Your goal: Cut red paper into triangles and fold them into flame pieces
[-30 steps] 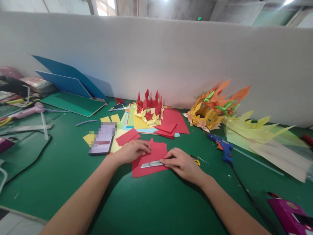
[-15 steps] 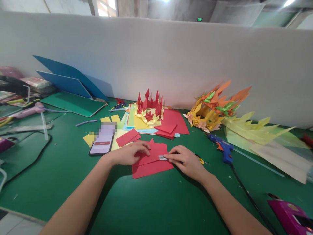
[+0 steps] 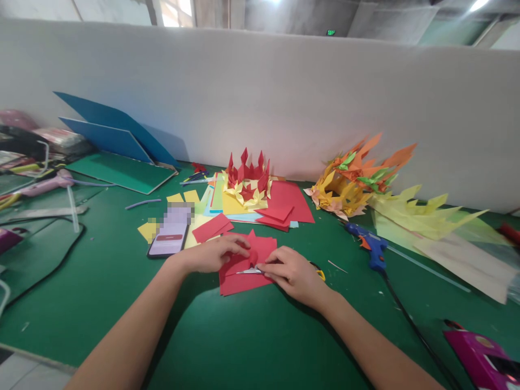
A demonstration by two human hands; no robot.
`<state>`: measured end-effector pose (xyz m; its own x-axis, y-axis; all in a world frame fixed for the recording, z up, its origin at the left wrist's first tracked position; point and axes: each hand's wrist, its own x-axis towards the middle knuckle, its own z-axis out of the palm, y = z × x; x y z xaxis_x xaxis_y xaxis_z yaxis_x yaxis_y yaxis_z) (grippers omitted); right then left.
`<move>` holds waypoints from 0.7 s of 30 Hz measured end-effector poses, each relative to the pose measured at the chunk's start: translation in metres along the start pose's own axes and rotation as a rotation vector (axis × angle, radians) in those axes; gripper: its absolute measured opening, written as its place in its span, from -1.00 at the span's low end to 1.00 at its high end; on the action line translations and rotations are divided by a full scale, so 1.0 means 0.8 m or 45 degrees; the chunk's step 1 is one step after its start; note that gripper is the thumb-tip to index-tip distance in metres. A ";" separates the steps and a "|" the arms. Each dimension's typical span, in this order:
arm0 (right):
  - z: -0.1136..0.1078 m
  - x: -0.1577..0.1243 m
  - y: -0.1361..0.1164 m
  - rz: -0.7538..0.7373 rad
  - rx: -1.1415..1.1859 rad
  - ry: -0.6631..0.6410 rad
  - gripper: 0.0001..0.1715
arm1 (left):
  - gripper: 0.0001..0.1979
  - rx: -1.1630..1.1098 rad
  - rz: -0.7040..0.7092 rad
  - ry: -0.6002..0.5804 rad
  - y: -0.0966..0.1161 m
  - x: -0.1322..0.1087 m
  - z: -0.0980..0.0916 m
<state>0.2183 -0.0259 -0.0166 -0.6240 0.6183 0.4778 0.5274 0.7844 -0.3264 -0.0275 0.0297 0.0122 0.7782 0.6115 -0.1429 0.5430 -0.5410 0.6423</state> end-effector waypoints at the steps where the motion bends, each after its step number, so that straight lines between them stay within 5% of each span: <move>1: 0.001 0.001 -0.001 -0.003 -0.005 0.006 -0.75 | -0.48 0.001 0.004 0.006 -0.001 0.000 0.000; 21: 0.015 0.015 -0.015 -0.035 -0.020 -0.033 -0.76 | -0.45 -0.006 -0.029 -0.006 0.007 0.002 -0.004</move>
<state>0.1976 -0.0268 -0.0165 -0.6528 0.5978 0.4653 0.5187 0.8004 -0.3005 -0.0243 0.0291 0.0179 0.7673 0.6207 -0.1612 0.5592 -0.5245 0.6421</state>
